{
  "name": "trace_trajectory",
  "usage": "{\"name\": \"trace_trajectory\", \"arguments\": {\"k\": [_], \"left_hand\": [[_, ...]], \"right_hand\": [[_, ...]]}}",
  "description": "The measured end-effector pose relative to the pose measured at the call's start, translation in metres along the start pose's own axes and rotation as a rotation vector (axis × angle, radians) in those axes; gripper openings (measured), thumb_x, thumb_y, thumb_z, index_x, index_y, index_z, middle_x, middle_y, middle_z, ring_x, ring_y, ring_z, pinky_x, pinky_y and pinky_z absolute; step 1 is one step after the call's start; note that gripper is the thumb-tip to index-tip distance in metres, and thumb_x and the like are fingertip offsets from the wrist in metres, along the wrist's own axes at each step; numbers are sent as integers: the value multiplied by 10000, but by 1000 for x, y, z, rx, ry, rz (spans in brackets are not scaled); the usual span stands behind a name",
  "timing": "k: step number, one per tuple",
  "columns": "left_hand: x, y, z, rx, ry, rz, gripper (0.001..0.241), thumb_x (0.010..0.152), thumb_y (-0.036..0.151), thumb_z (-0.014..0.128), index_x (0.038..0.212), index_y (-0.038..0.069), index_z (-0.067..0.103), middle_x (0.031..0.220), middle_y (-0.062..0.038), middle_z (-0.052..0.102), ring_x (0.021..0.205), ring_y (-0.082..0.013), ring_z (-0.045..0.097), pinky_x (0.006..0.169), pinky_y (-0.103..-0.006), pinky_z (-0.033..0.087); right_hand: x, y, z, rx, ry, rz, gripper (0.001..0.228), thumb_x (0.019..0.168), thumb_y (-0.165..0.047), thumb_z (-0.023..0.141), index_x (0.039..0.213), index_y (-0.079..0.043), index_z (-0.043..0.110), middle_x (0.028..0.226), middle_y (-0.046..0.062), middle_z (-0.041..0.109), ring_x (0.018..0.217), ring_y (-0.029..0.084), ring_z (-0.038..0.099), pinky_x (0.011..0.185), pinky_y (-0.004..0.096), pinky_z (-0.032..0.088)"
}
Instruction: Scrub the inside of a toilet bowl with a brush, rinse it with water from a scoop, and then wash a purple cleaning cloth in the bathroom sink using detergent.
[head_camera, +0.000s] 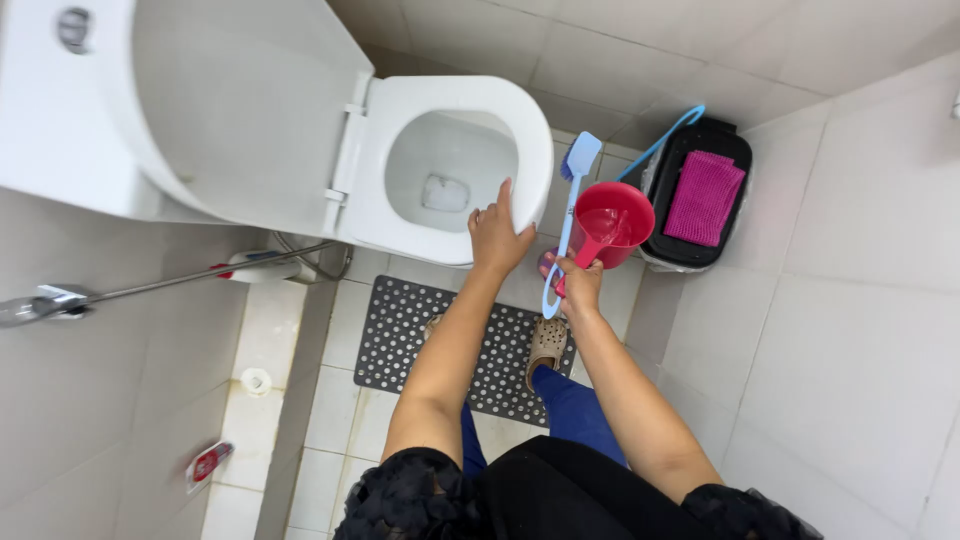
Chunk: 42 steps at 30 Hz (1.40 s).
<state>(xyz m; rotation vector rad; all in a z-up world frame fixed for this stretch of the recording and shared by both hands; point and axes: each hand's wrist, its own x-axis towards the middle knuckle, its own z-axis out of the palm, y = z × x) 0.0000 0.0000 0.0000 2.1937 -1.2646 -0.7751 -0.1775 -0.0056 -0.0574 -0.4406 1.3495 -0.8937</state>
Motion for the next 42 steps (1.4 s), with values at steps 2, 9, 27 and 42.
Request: {"name": "trace_trajectory", "arguments": {"k": [2,9,27,42], "left_hand": [[-3,-4,-51,-66,90,81,924,800,313,792,1562,124,306,1165,-196,703,1144,-347,646,1174,-569,272],[2,-44,-212,-94,451,209,485,925,249,773,1362,157,582,1222,-125,750,1101,-275,716,1162,-565,376],[-4,-129,-336,-220,599,132,206,926,62,636,1119,32,701,1154,-172,649,1073,-361,635,940,-435,520],[-33,-111,-170,-483,253,-223,383,892,388,732,1056,43,757,886,-138,769,804,-224,739,752,-361,580]], "right_hand": [[-19,-5,15,14,-34,-4,426,851,153,585,1192,-23,399,1247,185,578,928,326,735,702,481,654],[-91,-25,102,3,-123,108,467,885,144,564,1252,-7,318,1293,222,566,962,350,736,721,472,627],[-161,-20,219,-158,-240,201,440,861,148,571,1233,127,337,1363,304,544,979,395,743,725,438,626],[-121,-18,198,-200,-330,173,303,851,110,613,1149,100,556,1123,190,702,921,277,758,630,354,621]]}}
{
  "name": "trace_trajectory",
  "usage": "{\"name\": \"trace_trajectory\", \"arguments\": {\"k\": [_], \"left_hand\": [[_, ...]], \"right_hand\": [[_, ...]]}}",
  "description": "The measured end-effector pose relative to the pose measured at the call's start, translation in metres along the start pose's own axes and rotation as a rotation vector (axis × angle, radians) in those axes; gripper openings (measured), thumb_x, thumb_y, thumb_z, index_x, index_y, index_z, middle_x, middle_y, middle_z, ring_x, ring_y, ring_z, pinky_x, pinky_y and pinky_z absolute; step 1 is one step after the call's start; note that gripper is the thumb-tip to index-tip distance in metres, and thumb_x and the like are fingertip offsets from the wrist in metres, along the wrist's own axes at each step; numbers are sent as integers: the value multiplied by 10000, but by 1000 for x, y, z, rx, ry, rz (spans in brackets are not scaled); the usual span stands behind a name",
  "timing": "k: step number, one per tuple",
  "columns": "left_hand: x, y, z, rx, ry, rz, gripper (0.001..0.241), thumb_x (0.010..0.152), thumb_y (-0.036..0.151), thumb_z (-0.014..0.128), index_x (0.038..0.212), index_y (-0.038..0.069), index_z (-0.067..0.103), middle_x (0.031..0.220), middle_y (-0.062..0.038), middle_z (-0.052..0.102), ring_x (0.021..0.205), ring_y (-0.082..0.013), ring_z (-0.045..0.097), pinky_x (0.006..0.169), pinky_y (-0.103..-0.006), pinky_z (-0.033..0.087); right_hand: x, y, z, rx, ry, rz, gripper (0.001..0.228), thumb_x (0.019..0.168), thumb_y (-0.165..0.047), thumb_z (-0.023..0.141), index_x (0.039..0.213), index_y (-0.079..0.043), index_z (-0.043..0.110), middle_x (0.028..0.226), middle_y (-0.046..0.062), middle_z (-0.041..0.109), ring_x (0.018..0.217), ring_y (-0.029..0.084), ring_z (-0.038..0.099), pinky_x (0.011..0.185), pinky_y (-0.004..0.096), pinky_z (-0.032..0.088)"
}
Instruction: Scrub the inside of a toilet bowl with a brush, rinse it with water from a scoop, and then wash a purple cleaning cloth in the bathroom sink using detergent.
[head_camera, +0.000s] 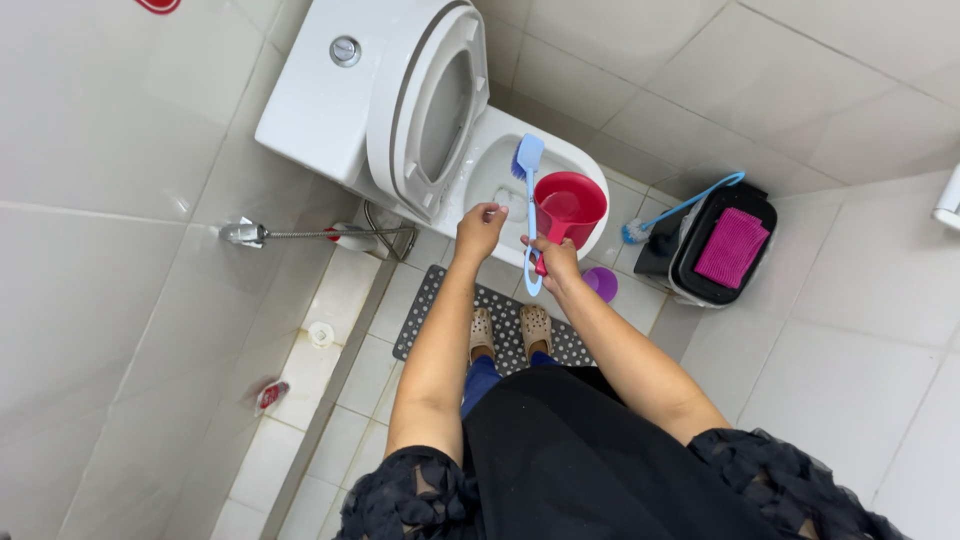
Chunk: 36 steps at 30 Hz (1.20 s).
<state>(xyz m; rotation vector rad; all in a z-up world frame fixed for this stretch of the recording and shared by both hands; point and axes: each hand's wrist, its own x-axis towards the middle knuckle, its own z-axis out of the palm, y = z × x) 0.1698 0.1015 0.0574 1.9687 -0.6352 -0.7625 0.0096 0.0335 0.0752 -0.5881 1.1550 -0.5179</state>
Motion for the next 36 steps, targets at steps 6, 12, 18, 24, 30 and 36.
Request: {"name": "trace_trajectory", "arguments": {"k": [6,12,18,24,30,36], "left_hand": [[-46,64,18,42,-576,-448,447,970,447,594,1163,49,660,920,-77,725,714,-244,733,515,-384,588],[-73,53,51,-381,-454,-527,329,1012,225,492,1290,54,527,895,-97,710,604,-202,705,419,-318,462],[-77,65,26,-448,-283,-502,414,985,69,391,1391,6,440,999,-140,723,555,-175,664,410,-295,486],[-73,55,28,-429,-192,-485,414,988,52,361,1391,-3,438,998,-149,711,555,-185,678,404,-309,487],[-72,71,31,-452,-164,-487,380,1023,109,395,1375,-15,462,1001,-133,715,567,-179,681,416,-303,503],[-70,92,22,-484,-153,-444,457,972,78,431,1422,-5,433,1029,-146,727,592,-191,704,427,-311,522]], "right_hand": [[12,-11,-11,146,-8,108,224,889,78,602,1093,165,565,998,262,721,825,294,745,681,408,646],[42,-13,-25,-168,-77,-70,272,839,72,670,1088,91,563,1019,202,713,790,269,715,633,399,616],[41,-70,-7,-492,-161,-177,395,958,-113,733,1213,-10,451,1046,126,719,845,178,742,670,316,600],[57,-135,39,-544,-308,-63,361,959,-155,639,1221,-19,431,923,128,694,560,180,645,478,367,596],[59,-183,121,-967,-310,-226,401,941,-106,641,1266,-17,424,863,127,641,500,160,578,377,346,462],[7,-217,166,-1373,-321,-568,398,974,-144,638,1234,75,432,963,203,648,609,254,706,468,363,564]]}}
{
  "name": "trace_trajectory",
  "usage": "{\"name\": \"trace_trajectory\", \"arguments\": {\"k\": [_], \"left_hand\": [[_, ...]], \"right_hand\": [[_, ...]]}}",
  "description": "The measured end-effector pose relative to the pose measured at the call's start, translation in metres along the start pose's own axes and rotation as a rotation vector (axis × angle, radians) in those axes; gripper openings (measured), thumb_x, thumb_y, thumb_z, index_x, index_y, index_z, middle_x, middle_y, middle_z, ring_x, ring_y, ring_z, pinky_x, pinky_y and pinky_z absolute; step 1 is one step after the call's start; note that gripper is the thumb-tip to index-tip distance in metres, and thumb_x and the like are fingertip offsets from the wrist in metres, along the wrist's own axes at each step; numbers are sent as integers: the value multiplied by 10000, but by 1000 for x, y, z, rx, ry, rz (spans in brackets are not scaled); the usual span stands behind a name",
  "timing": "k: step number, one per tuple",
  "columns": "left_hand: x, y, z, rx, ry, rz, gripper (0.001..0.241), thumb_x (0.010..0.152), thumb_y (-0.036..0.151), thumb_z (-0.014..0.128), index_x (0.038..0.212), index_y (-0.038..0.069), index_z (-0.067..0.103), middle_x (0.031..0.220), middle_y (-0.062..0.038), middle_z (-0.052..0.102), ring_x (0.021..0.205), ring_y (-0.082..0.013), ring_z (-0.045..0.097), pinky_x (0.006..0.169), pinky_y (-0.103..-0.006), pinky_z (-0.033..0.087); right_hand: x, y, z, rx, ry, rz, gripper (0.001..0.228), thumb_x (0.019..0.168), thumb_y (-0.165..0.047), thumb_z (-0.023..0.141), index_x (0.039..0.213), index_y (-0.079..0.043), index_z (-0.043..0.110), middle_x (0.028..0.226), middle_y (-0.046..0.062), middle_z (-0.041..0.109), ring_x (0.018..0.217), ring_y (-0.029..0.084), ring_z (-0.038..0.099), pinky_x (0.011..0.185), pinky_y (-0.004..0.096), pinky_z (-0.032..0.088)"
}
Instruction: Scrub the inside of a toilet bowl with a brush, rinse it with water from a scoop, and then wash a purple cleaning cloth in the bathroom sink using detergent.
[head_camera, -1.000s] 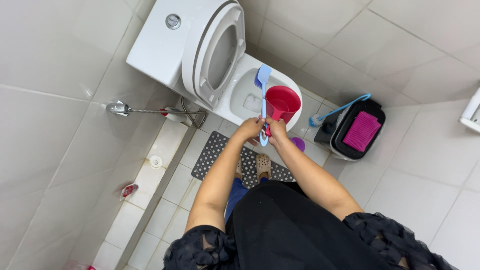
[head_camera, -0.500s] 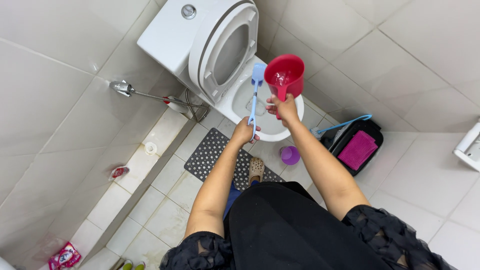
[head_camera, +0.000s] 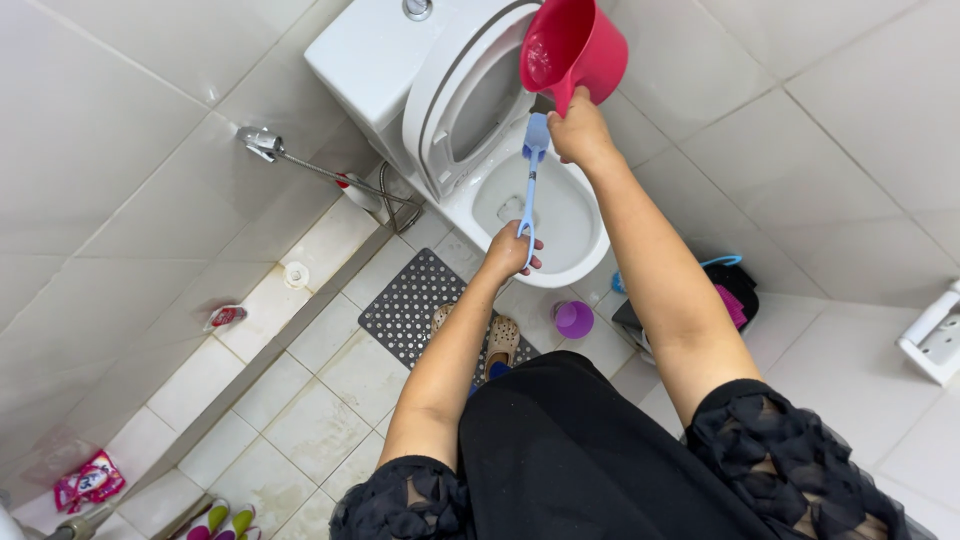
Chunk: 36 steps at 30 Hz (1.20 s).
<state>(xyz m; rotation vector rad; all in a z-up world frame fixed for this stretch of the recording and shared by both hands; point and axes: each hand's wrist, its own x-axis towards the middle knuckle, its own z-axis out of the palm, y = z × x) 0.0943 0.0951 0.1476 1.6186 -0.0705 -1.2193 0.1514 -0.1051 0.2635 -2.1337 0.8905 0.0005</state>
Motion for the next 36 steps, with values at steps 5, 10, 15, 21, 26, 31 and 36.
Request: {"name": "trace_trajectory", "arguments": {"k": [5,10,15,21,26,31,36], "left_hand": [[3,-1,-1,-28,11,22,454,963,63,421,1411,-7,419,1025,-155,719,596,-210,709,429,-330,523],[-1,-15,-3,-116,38,6,374,982,90,421,1339,-3,483,1008,-144,717,599,-205,700,432,-324,515],[-13,-23,-10,-124,30,-16,342,985,106,419,1298,4,513,1010,-123,729,633,-193,708,450,-319,516],[-27,-4,-23,-62,-19,-23,343,1005,132,399,1313,13,491,1005,-120,724,646,-200,719,471,-331,537],[-31,7,-46,-39,-49,36,364,931,38,396,1264,-9,534,991,-132,726,627,-213,725,460,-347,541],[-33,22,-68,16,-42,56,350,904,33,407,1229,28,535,973,-124,741,620,-204,731,464,-343,555],[-19,-17,-83,-113,-36,87,316,970,93,412,1263,16,498,979,-124,736,611,-200,706,448,-324,519]], "right_hand": [[-20,-22,-17,-13,-18,-19,367,971,-140,627,1240,55,471,943,209,686,640,263,718,473,369,590],[-20,-17,-20,-6,-19,-59,354,973,-144,632,1249,40,506,877,161,685,601,232,703,503,362,575],[-40,-39,-43,67,-102,34,338,983,-155,603,1265,10,515,773,129,654,574,231,638,486,376,518],[-43,-65,-40,-218,-31,-51,326,959,-154,628,1214,39,565,900,189,691,652,280,708,541,397,571],[-56,-77,-17,-262,30,-71,384,971,-177,651,1231,83,537,976,265,693,710,351,720,553,412,591],[-45,-30,9,-457,204,-413,365,929,-211,784,1139,44,629,914,256,729,781,391,698,650,446,547],[-124,-98,7,-133,-3,-51,340,951,-145,634,1228,36,561,892,199,716,627,301,715,549,393,580]]}}
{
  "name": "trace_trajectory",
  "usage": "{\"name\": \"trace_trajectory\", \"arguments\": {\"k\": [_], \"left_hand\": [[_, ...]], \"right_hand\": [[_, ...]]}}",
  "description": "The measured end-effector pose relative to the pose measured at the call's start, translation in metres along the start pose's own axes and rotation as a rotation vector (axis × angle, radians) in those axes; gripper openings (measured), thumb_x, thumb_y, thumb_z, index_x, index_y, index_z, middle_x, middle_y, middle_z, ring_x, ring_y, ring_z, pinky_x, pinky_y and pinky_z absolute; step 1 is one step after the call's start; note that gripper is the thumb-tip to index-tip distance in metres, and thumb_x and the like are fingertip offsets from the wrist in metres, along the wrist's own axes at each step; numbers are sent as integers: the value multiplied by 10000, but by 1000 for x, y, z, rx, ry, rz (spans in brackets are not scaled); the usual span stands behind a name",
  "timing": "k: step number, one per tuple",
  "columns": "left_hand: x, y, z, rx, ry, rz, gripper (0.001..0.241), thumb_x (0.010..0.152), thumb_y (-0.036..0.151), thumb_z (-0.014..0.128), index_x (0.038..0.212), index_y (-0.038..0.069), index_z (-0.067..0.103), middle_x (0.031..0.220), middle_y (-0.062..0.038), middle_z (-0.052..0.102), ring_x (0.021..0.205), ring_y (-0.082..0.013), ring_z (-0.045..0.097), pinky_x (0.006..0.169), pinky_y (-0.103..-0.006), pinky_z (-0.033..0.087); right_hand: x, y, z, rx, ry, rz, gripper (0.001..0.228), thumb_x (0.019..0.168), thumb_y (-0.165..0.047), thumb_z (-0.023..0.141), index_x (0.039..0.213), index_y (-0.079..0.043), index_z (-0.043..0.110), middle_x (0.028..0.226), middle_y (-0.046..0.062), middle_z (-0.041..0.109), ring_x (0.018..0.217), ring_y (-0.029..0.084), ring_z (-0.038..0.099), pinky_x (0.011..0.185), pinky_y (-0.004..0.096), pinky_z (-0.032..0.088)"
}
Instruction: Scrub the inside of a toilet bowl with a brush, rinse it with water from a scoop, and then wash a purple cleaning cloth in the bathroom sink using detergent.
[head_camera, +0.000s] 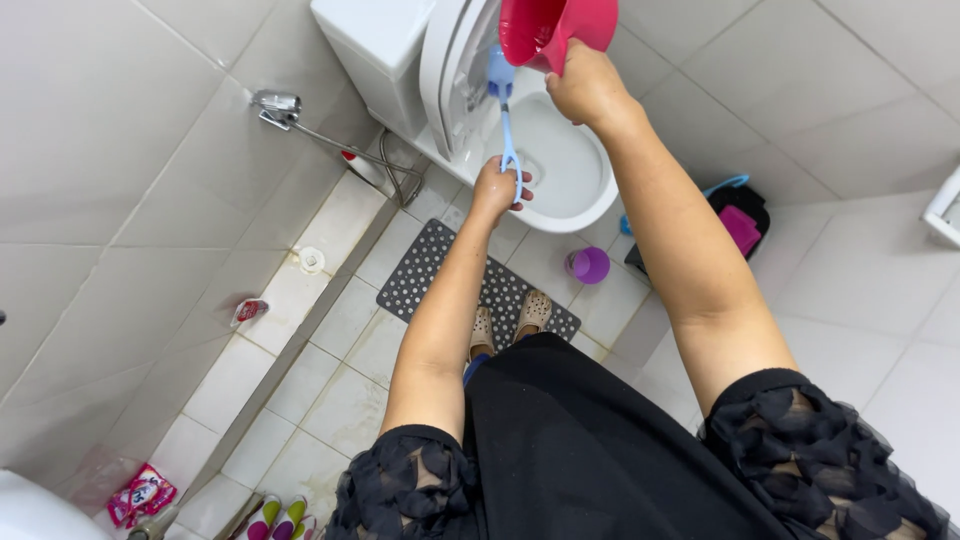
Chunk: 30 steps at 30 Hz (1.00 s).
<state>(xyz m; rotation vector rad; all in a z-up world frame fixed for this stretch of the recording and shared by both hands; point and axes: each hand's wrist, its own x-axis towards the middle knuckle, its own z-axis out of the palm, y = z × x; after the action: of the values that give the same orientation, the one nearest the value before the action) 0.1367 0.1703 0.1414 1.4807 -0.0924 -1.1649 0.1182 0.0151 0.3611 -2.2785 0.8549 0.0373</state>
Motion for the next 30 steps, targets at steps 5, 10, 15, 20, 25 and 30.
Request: {"name": "trace_trajectory", "arguments": {"k": [5,10,15,20,25,30], "left_hand": [[-6,-21,0,-44,50,-19,337,981,106,427,1298,18,498,989,-124,735,630,-188,712,452,-309,529],[-11,-42,5,-93,32,-16,350,999,111,406,1327,26,493,991,-120,721,633,-172,701,452,-297,525],[-22,-44,18,-148,35,-28,321,1065,193,380,1329,44,485,938,-113,697,599,-163,666,440,-289,514],[-14,-48,37,-136,83,-43,317,1068,206,391,1298,17,502,932,-111,700,604,-167,669,437,-297,513],[-6,-19,55,-100,108,-111,303,1041,175,406,1266,13,527,927,-115,714,600,-182,679,440,-315,507],[11,-12,73,-101,82,-71,297,1049,174,394,1252,8,534,944,-99,711,628,-174,687,467,-307,509]], "right_hand": [[7,46,37,-176,1,-83,327,950,-166,698,1171,51,597,866,233,710,666,310,695,591,405,558],[-12,36,28,-11,-148,102,344,956,-241,673,1175,11,589,841,166,699,603,237,681,515,362,549],[-7,63,30,412,-213,252,225,957,-98,512,1114,37,598,799,48,641,557,126,585,464,296,492],[21,69,-1,603,-260,225,250,918,-77,519,1154,-4,556,776,68,633,529,120,559,437,291,480],[77,48,-32,175,-173,34,305,958,-91,525,1212,68,586,840,233,672,662,278,673,579,398,544],[116,46,-24,-291,62,-290,679,928,-116,584,1428,252,309,964,335,678,918,484,666,829,527,523]]}}
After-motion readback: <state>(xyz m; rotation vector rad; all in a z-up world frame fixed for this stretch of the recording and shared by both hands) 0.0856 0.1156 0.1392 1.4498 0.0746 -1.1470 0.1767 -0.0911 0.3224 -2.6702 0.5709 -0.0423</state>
